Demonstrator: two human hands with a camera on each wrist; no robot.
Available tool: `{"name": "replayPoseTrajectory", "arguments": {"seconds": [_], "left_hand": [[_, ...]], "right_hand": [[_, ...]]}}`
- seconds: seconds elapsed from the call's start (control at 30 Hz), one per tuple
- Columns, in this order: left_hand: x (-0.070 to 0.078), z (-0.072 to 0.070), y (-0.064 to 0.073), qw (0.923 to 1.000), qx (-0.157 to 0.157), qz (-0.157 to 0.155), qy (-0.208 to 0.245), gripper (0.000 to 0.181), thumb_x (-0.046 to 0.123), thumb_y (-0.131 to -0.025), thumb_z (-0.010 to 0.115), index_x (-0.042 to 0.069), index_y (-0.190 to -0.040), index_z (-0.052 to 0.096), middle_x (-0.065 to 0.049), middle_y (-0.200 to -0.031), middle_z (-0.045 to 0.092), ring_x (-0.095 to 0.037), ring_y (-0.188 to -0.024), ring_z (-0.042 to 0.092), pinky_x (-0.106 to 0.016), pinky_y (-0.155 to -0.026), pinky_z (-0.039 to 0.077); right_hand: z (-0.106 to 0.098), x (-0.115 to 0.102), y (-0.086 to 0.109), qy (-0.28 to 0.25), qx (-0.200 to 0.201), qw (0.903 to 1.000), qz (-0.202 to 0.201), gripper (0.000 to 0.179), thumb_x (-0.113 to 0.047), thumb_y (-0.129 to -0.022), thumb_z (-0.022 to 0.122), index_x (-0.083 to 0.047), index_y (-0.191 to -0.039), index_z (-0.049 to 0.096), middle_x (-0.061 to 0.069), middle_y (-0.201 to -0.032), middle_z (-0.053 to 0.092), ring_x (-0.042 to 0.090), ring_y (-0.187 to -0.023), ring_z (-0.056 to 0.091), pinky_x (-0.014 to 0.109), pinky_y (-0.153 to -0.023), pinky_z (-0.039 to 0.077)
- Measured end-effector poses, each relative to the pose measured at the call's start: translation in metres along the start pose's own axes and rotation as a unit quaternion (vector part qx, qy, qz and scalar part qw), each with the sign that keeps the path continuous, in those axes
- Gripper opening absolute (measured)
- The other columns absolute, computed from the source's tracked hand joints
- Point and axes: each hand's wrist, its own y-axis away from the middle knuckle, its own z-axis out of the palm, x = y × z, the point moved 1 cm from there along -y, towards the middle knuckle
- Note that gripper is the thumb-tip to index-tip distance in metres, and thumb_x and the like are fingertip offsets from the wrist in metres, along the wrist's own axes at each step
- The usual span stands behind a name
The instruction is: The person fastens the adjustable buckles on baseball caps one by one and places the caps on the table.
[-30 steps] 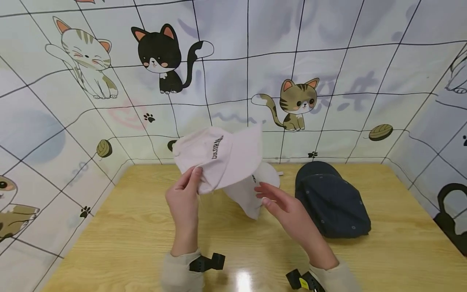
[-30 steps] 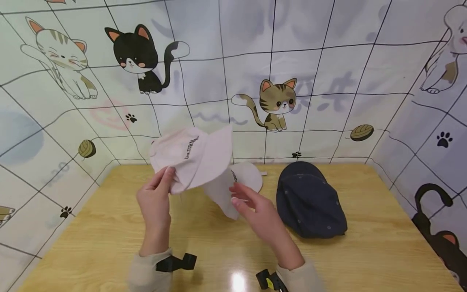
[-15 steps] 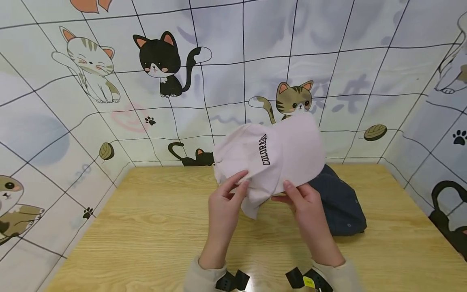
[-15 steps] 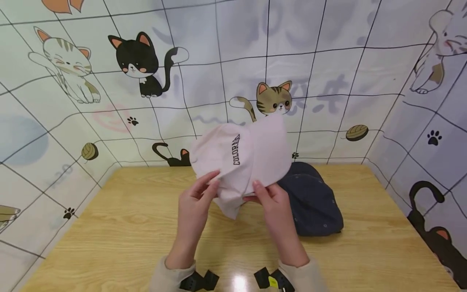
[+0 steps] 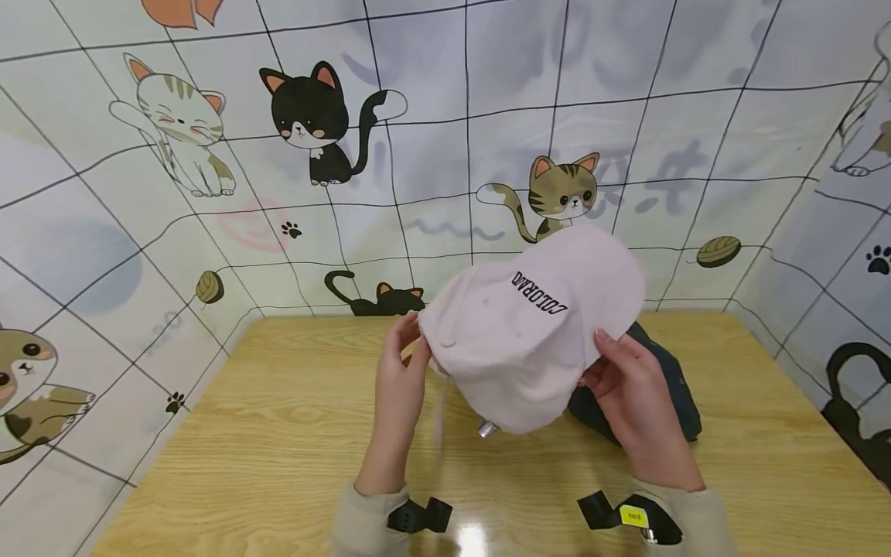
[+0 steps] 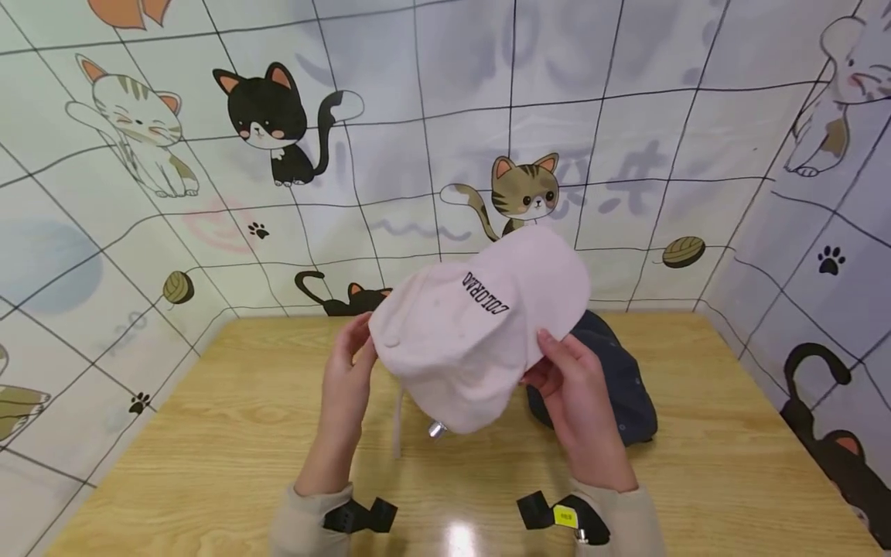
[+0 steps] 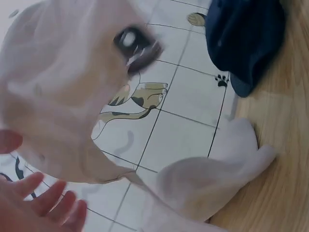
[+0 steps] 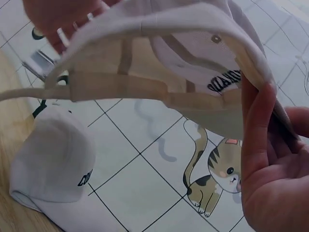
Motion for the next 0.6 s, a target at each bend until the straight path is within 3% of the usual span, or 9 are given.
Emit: {"name": "replayPoseTrajectory", "arguments": {"seconds": [0.1,0.17,0.3,0.47,0.53,0.6], "left_hand": [[-0.001,0.001,0.000,0.9923,-0.083,-0.043,0.082,0.040,0.034,-0.095,0.041,0.014,-0.129,0.042,-0.003,-0.126,0.045,-0.017,-0.117,0.040,-0.039,-0.097,0.031],[-0.009,0.003,-0.001,0.9763,-0.142,-0.067,0.149,0.043,0.038,-0.096,0.035,0.014,-0.131,0.039,-0.003,-0.128,0.042,-0.017,-0.118,0.038,-0.038,-0.100,0.027],[-0.033,0.010,-0.003,0.9277,-0.232,-0.103,0.273,0.046,0.041,-0.097,0.028,0.015,-0.133,0.035,-0.004,-0.128,0.040,-0.018,-0.115,0.039,-0.038,-0.098,0.029],[-0.064,0.016,0.007,0.8576,-0.289,-0.154,0.396,0.050,0.051,-0.093,0.024,0.022,-0.134,0.025,0.001,-0.126,0.038,-0.015,-0.115,0.038,-0.036,-0.095,0.030],[-0.073,0.018,0.015,0.8420,-0.306,-0.165,0.413,0.053,0.055,-0.090,0.028,0.024,-0.132,0.026,0.003,-0.124,0.040,-0.014,-0.113,0.038,-0.035,-0.094,0.030],[-0.081,0.022,0.024,0.8343,-0.324,-0.158,0.417,0.053,0.056,-0.088,0.032,0.023,-0.129,0.031,0.004,-0.120,0.044,-0.013,-0.110,0.041,-0.033,-0.092,0.032]], "right_hand": [[-0.008,-0.001,-0.001,-0.008,-0.020,0.9994,0.027,0.024,-0.006,-0.097,0.034,0.000,-0.096,0.057,0.008,-0.086,0.060,0.015,-0.069,0.058,0.023,-0.059,0.048],[-0.014,0.000,-0.002,-0.009,-0.023,0.9987,0.045,0.025,-0.007,-0.097,0.034,-0.001,-0.097,0.058,0.007,-0.087,0.061,0.015,-0.070,0.058,0.024,-0.060,0.047],[-0.025,0.002,-0.003,0.003,-0.028,0.9971,0.071,0.026,-0.008,-0.097,0.033,-0.002,-0.098,0.059,0.006,-0.090,0.062,0.014,-0.075,0.060,0.024,-0.063,0.048],[-0.036,0.005,-0.001,0.066,-0.018,0.9924,0.102,0.023,-0.012,-0.097,0.036,-0.004,-0.100,0.058,0.003,-0.090,0.062,0.011,-0.075,0.059,0.022,-0.063,0.048],[-0.039,0.007,0.000,0.101,0.000,0.9876,0.120,0.022,-0.016,-0.097,0.038,-0.006,-0.099,0.057,0.001,-0.088,0.061,0.010,-0.073,0.058,0.021,-0.061,0.047],[-0.042,0.008,0.002,0.138,0.025,0.9802,0.140,0.021,-0.021,-0.095,0.042,-0.007,-0.098,0.057,0.000,-0.086,0.060,0.009,-0.071,0.056,0.021,-0.059,0.046]]}}
